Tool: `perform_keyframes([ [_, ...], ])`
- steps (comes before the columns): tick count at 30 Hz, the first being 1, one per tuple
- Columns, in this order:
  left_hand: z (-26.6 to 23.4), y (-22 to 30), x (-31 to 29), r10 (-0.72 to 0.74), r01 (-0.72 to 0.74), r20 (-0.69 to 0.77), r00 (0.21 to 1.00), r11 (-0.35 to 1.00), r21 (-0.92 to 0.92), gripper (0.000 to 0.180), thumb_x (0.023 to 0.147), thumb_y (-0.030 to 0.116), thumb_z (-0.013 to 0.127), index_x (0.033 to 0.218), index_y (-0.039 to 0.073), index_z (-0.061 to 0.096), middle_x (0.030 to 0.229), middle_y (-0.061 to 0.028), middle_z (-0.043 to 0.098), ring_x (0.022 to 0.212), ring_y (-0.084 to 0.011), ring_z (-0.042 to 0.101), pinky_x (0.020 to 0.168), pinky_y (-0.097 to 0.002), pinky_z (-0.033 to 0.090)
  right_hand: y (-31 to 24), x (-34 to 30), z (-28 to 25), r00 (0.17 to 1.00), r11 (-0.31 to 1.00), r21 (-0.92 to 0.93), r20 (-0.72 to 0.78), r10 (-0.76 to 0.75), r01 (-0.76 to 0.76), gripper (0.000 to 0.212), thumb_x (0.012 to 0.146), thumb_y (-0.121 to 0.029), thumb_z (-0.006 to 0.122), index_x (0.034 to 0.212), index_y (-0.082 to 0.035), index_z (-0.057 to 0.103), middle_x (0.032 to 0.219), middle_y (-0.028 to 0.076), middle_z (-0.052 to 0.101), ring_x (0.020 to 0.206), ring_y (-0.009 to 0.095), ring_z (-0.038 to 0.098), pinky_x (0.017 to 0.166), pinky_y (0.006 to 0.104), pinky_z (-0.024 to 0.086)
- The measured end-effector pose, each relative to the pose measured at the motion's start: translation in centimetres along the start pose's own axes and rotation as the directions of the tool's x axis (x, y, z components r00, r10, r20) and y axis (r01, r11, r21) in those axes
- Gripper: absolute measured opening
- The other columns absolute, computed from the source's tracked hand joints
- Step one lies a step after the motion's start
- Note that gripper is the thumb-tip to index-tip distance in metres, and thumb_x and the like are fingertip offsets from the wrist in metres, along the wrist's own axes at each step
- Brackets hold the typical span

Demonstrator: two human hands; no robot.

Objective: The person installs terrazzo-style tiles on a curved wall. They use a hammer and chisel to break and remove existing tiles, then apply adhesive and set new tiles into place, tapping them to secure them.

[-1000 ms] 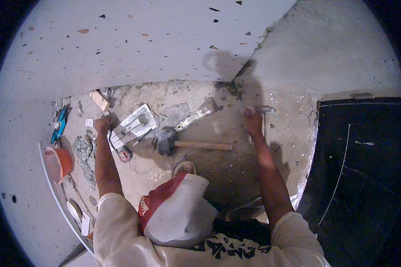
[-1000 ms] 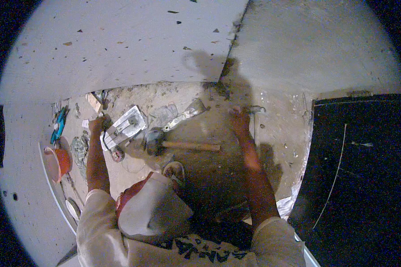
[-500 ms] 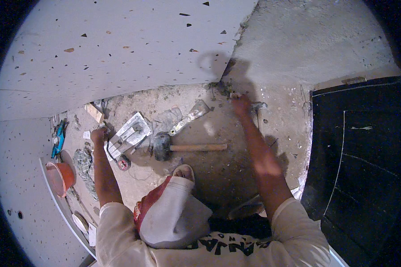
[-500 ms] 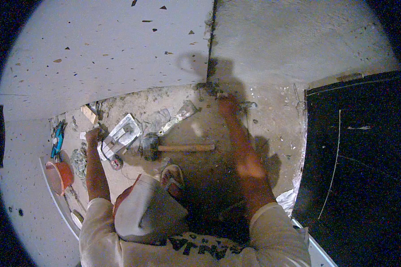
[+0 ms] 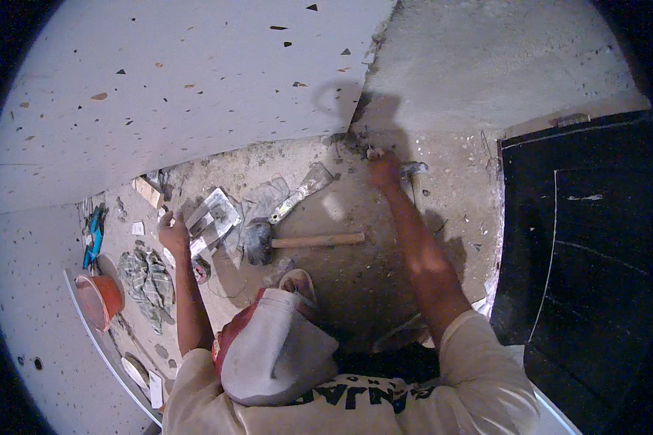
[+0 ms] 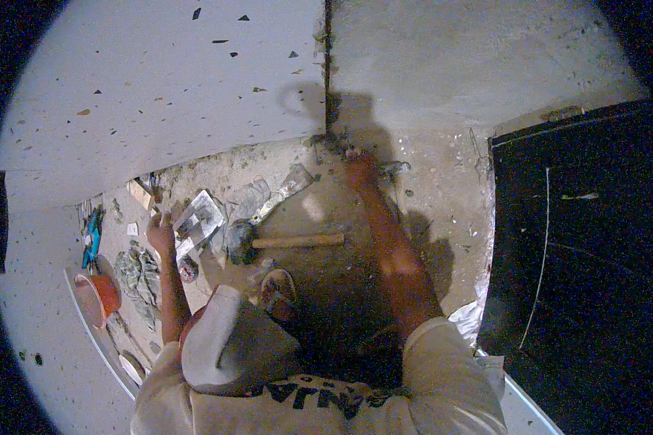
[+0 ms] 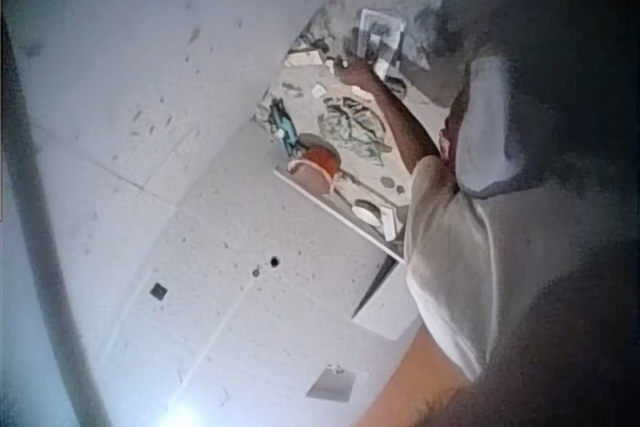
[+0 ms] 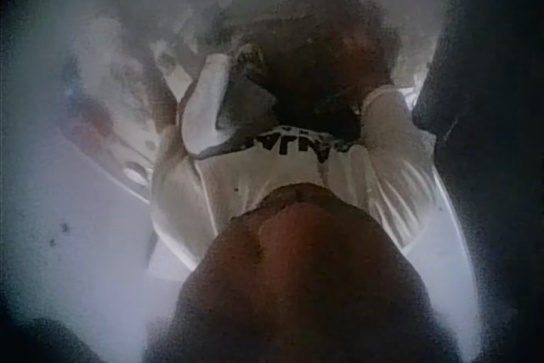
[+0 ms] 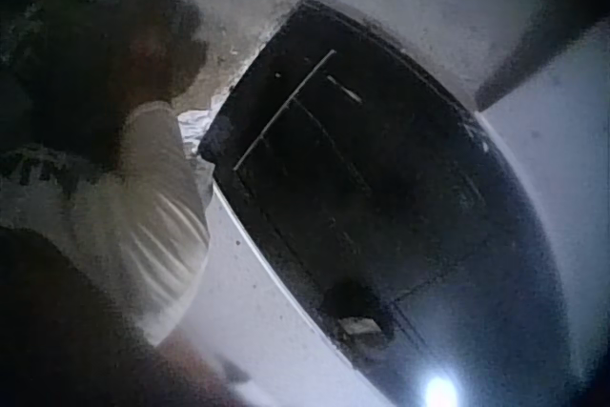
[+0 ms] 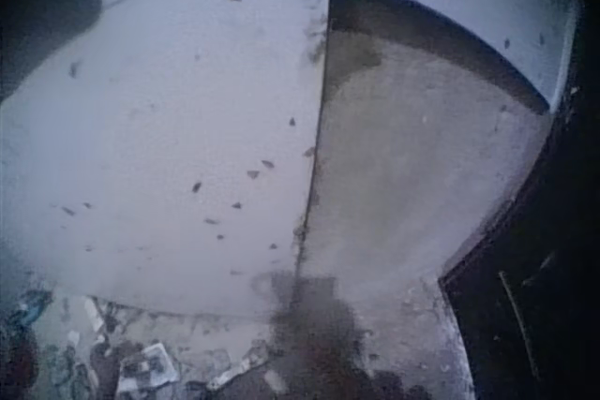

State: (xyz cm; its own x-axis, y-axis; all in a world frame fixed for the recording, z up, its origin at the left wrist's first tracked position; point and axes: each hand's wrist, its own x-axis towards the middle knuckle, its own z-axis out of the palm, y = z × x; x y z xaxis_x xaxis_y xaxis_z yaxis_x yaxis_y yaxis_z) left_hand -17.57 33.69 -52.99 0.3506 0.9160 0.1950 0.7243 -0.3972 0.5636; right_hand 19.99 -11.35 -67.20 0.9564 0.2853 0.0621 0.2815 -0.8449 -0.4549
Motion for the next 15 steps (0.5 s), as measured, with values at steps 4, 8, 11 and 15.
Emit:
perform_keyframes([
  [4, 4.0, 9.5, -2.4, 0.095, -0.076, 0.132, 0.987, 0.986, -0.145, 0.032, 0.083, 0.024, 0.075, 0.101, -0.002, 0.071, 0.098, -0.0187, 0.071, 0.092, -0.0309, 0.067, 0.084, -0.0392, 0.051, 7.6, -2.0, 4.8, 0.885, 0.98, -0.054, -0.442, 0.148, -0.191, 0.043, 0.088, -0.032, 0.062, 0.101, 0.009, 0.064, 0.095, 0.028, 0.065, 0.088, 0.047, 0.062, 0.077, 0.054, 0.049],
  [8, 1.8, 10.9, -5.9, 0.121, -0.098, 0.069, 0.99, 0.956, -0.275, 0.021, 0.085, 0.017, 0.074, 0.095, -0.001, 0.071, 0.089, -0.0138, 0.072, 0.08, -0.0229, 0.069, 0.074, -0.0347, 0.053, -3.6, -0.8, -2.6, 0.977, 0.979, -0.018, 0.067, 0.202, -0.201, 0.037, 0.088, -0.035, 0.061, 0.098, 0.001, 0.067, 0.09, 0.022, 0.067, 0.083, 0.043, 0.065, 0.074, 0.053, 0.051],
  [11, 2.6, 16.3, -7.7, 0.243, -0.18, 0.158, 0.957, 0.926, -0.331, 0.015, 0.087, 0.014, 0.072, 0.095, 0.001, 0.072, 0.085, -0.0124, 0.072, 0.077, -0.019, 0.067, 0.071, -0.0324, 0.052, -6.7, -2.4, -4.1, 0.99, 0.955, -0.283, 0.081, 0.116, -0.088, 0.033, 0.089, -0.036, 0.06, 0.1, -0.006, 0.068, 0.095, 0.016, 0.069, 0.086, 0.037, 0.066, 0.073, 0.0488, 0.053],
  [15, 5.6, 22.2, -10.4, 0.345, -0.172, 0.361, 0.866, 0.884, -0.434, 0.015, 0.086, 0.014, 0.072, 0.094, 0.001, 0.072, 0.085, -0.0127, 0.07, 0.078, -0.0201, 0.066, 0.07, -0.0329, 0.052, -1.1, -2.3, -1.7, 0.992, 0.983, -0.154, -0.08, 0.093, -0.105, 0.026, 0.087, -0.027, 0.062, 0.088, -0.002, 0.07, 0.084, 0.024, 0.067, 0.083, 0.042, 0.066, 0.07, 0.0529, 0.052],
])
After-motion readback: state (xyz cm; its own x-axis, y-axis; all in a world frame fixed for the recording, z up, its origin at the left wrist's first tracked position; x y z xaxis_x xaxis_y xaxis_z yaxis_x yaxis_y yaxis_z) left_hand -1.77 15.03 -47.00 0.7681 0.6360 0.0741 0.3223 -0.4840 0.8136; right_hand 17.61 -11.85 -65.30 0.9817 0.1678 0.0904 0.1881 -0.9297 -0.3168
